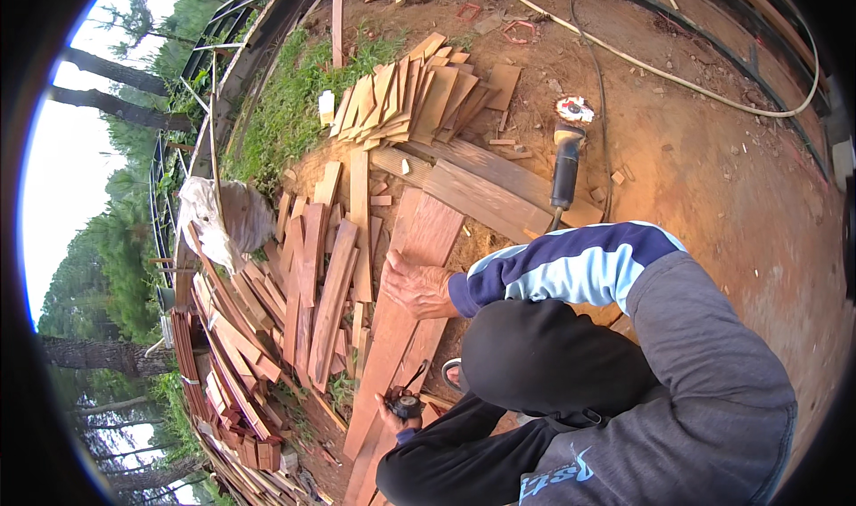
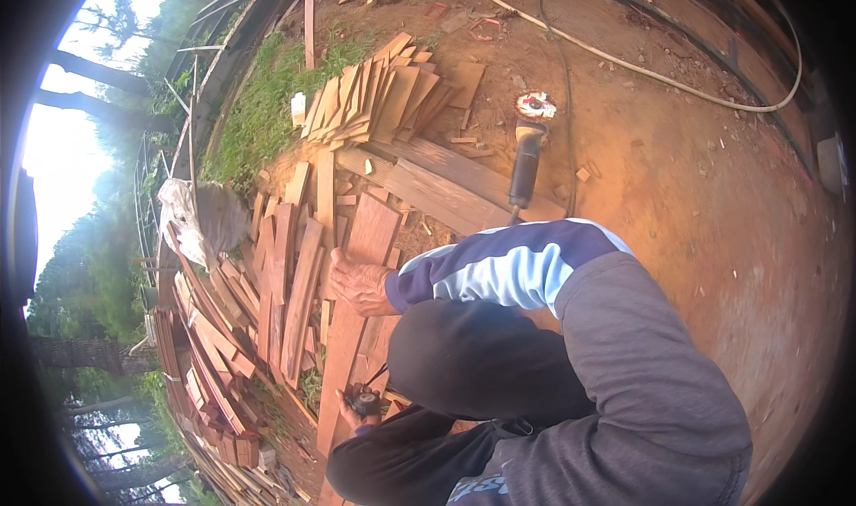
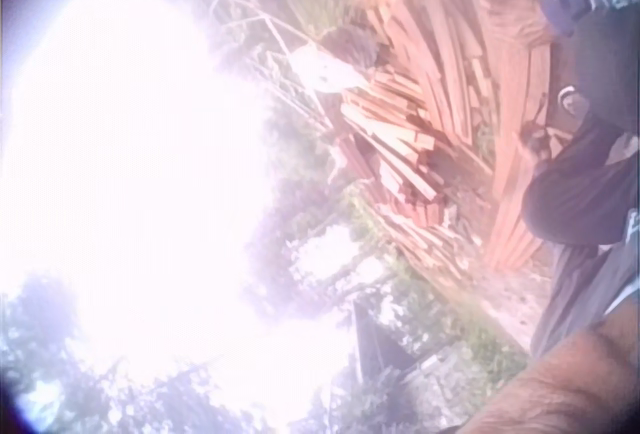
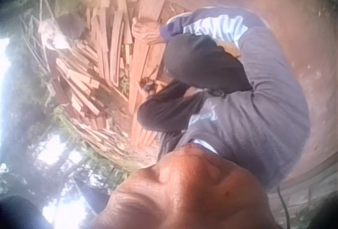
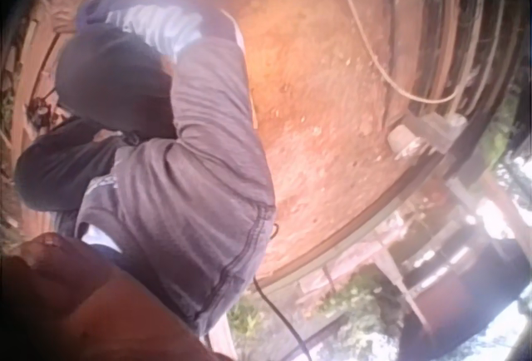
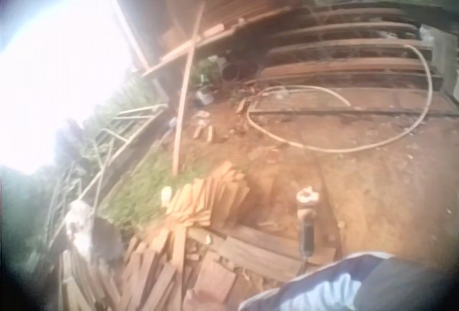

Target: The person uses an angle grinder to smooth a wooden plank, then measures and marks several planks with a tape measure and pencil. They carry a plank to a treehouse structure and hand it to another worker before returning to measure more planks.

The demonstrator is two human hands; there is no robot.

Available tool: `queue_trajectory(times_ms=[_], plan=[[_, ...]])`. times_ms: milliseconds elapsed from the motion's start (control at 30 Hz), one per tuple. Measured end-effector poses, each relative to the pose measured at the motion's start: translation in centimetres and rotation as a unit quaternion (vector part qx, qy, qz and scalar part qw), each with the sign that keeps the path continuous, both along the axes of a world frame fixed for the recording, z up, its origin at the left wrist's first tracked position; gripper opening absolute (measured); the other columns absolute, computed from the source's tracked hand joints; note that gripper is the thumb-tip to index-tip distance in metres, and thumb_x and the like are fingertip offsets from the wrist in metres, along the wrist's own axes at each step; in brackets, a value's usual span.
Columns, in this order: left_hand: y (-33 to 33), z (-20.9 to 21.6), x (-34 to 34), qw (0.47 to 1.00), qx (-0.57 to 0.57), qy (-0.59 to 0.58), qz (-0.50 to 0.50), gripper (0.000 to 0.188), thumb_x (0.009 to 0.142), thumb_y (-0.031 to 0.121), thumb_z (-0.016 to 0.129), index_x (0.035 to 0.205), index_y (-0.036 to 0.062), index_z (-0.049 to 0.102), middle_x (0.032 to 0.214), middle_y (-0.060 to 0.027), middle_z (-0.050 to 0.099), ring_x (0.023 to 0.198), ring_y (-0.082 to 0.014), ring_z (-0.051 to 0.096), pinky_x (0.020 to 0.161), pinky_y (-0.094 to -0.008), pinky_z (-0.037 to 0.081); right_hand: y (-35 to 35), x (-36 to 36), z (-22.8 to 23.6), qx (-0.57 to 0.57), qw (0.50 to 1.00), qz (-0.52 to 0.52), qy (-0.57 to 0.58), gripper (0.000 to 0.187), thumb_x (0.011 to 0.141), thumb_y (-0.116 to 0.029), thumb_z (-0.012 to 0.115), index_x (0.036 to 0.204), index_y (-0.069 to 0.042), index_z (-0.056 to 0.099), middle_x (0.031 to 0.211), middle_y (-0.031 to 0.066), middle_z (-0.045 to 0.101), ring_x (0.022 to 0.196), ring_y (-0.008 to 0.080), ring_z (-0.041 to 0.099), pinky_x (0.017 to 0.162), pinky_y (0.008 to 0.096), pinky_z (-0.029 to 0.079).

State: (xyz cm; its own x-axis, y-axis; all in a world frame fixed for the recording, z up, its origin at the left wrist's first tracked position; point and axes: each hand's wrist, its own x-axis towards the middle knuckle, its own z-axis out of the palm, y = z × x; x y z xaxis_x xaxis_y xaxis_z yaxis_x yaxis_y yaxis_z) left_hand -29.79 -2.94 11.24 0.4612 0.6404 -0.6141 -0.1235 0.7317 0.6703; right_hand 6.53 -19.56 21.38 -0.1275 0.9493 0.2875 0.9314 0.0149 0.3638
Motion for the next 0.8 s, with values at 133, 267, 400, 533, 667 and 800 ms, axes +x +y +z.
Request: queue_trajectory(times_ms=[133,267,400,533,667,800], plan=[[0.0,-0.1,-1.5,0.998,0.03,0.028,0.045,0.038,0.089,0.046,0.055,0.094,0.0087,0.06,0.09,-0.0104,0.066,0.069,-0.0281,0.061,0.062,-0.0495,0.052,0.8,-0.2,0.5,0.066,0.998,0.016,0.015,0.038,0.084,-0.023,0.049,0.11,0.003,0.06,0.105,0.0167,0.058,0.107,0.0346,0.052,0.094,0.0626,0.031],[0.9,-2.6,-3.8,0.987,-0.036,-0.016,0.153,0.031,0.088,0.039,0.057,0.104,0.0134,0.059,0.107,-0.0073,0.064,0.069,-0.0291,0.062,0.064,-0.0476,0.053,1.0,-0.3,-0.1,0.065,0.994,0.025,0.086,0.043,0.082,-0.02,0.051,0.118,0.003,0.055,0.108,0.0169,0.055,0.106,0.0326,0.049,0.097,0.0572,0.03],[0.1,-1.5,-1.9,0.977,-0.012,-0.126,0.173,0.02,0.084,0.03,0.062,0.087,0.0117,0.056,0.077,-0.0073,0.061,0.069,-0.0301,0.064,0.064,-0.049,0.054,0.0,-0.6,1.0,-0.008,0.986,-0.037,0.16,0.052,0.068,-0.012,0.064,0.116,-0.002,0.049,0.111,0.0123,0.048,0.111,0.0285,0.044,0.097,0.0516,0.03],[-0.3,-2.2,-0.8,0.977,-0.055,-0.101,0.181,0.023,0.084,0.029,0.062,0.092,0.0091,0.055,0.076,-0.0092,0.062,0.063,-0.0262,0.065,0.055,-0.0446,0.056,-1.0,-0.1,0.0,-0.06,0.98,-0.045,0.185,0.071,0.048,-0.006,0.069,0.116,-0.002,0.046,0.112,0.0154,0.046,0.11,0.0328,0.043,0.098,0.0471,0.031],[-2.7,-3.6,-2.6,0.971,-0.053,-0.028,0.23,0.03,0.082,0.03,0.064,0.094,0.0022,0.059,0.079,-0.0144,0.063,0.053,-0.0229,0.061,0.048,-0.0379,0.054,-1.8,-0.4,-2.3,-0.169,0.962,-0.025,0.214,0.068,0.049,-0.004,0.065,0.115,-0.001,0.045,0.109,0.0168,0.049,0.105,0.0349,0.046,0.09,0.044,0.036],[-2.6,-5.1,-1.8,0.972,-0.037,-0.055,0.226,0.033,0.083,0.03,0.063,0.104,0.0051,0.056,0.08,-0.0142,0.063,0.05,-0.0227,0.06,0.041,-0.034,0.051,-2.0,0.7,-2.3,-0.28,0.93,-0.035,0.237,0.063,0.053,-0.002,0.06,0.114,-0.002,0.045,0.107,0.0193,0.051,0.105,0.0371,0.047,0.087,0.0459,0.038]])
